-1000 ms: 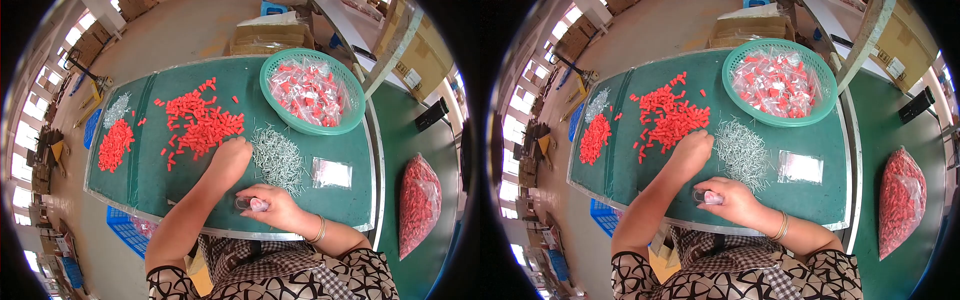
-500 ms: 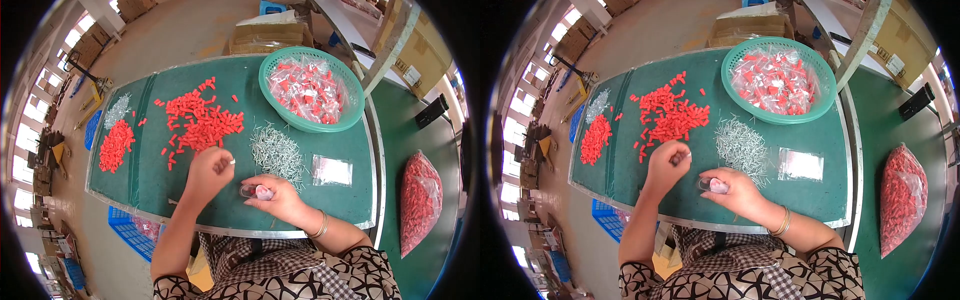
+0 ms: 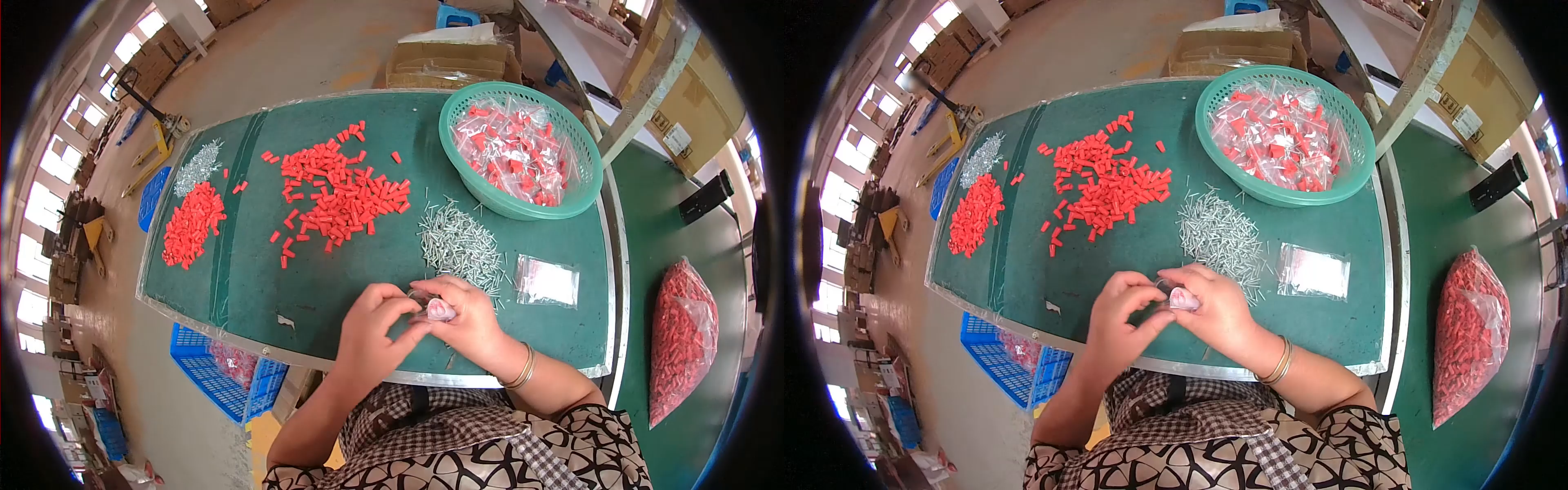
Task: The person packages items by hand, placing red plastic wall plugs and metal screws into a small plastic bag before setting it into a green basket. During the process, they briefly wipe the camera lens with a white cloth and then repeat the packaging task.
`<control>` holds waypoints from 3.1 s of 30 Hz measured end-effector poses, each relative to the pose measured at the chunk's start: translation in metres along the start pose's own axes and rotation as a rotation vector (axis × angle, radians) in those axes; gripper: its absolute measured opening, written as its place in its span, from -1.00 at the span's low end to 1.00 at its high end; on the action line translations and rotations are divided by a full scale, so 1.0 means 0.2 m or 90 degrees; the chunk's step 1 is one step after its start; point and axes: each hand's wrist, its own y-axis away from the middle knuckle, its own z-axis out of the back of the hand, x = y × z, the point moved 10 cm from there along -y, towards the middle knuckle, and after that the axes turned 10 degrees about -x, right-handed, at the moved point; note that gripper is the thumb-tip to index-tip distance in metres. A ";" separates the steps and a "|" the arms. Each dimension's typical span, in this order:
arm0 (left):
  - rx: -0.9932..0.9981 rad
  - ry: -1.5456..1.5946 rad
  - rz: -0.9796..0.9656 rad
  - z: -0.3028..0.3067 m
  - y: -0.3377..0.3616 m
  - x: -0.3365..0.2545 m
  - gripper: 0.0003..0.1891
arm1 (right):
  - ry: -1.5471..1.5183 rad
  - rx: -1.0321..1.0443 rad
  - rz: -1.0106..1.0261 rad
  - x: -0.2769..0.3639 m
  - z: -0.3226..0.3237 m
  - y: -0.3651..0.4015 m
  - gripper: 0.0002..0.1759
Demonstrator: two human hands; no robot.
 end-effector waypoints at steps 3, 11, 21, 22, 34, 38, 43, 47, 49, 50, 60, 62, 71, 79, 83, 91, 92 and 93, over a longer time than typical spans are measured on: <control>-0.016 0.000 0.038 -0.04 0.03 0.02 -0.82 | 0.072 0.010 0.021 0.02 0.02 -0.01 -0.48; -0.036 -0.006 0.046 0.07 -0.01 0.06 -0.92 | -0.183 0.040 -0.185 -0.10 -0.03 0.01 -0.75; -0.057 0.029 0.114 0.09 0.02 0.12 -0.86 | -0.150 0.011 -0.133 -0.08 0.00 -0.01 -0.94; -0.056 0.018 0.090 0.08 0.01 0.11 -0.85 | -0.140 0.015 -0.116 -0.07 0.00 -0.01 -0.93; -0.045 -0.032 -0.016 0.04 -0.02 0.04 -0.85 | -0.102 0.021 -0.039 -0.01 -0.01 -0.01 -0.95; -0.040 -0.027 -0.035 0.04 -0.03 0.02 -0.84 | -0.091 0.027 -0.030 0.01 0.00 -0.01 -0.95; -0.030 -0.038 -0.043 0.08 -0.01 0.05 -0.84 | -0.095 -0.001 -0.031 0.01 0.02 -0.01 -0.93; -0.022 -0.054 -0.022 0.10 -0.01 0.08 -0.85 | -0.117 0.012 -0.046 -0.01 0.01 -0.01 -0.96; -0.034 -0.062 -0.010 0.12 0.01 0.10 -0.85 | -0.127 0.024 -0.059 -0.01 0.01 -0.01 -0.95; -0.040 -0.061 -0.009 0.12 0.01 0.11 -0.85 | -0.128 0.029 -0.067 -0.01 0.01 -0.01 -0.95; -0.106 0.033 0.133 0.22 0.10 0.23 -0.94 | -0.176 -0.443 -0.105 0.03 0.83 -0.37 -0.72; -0.096 0.047 0.155 0.20 0.10 0.23 -0.94 | -0.192 -0.456 -0.086 0.04 0.81 -0.37 -0.69; -0.062 0.116 0.205 0.08 0.14 0.25 -0.90 | -0.578 -0.037 -0.349 -0.19 -0.04 -0.07 -0.63; -0.063 0.168 0.223 -0.10 0.13 0.24 -0.86 | -0.732 0.081 -0.359 -0.12 -0.31 0.07 -0.66; -0.063 0.253 0.320 -0.14 0.18 0.34 -0.89 | -0.791 0.080 -0.391 -0.13 -0.29 0.07 -0.67; -0.101 0.367 0.407 -0.14 0.19 0.34 -0.96 | -0.869 0.109 -0.443 -0.15 -0.31 0.09 -0.70; -0.107 0.374 0.410 -0.14 0.20 0.35 -0.95 | -0.885 0.112 -0.445 -0.16 -0.32 0.10 -0.72; -0.113 0.381 0.413 -0.13 0.20 0.35 -0.95 | -0.881 0.105 -0.443 -0.17 -0.32 0.10 -0.73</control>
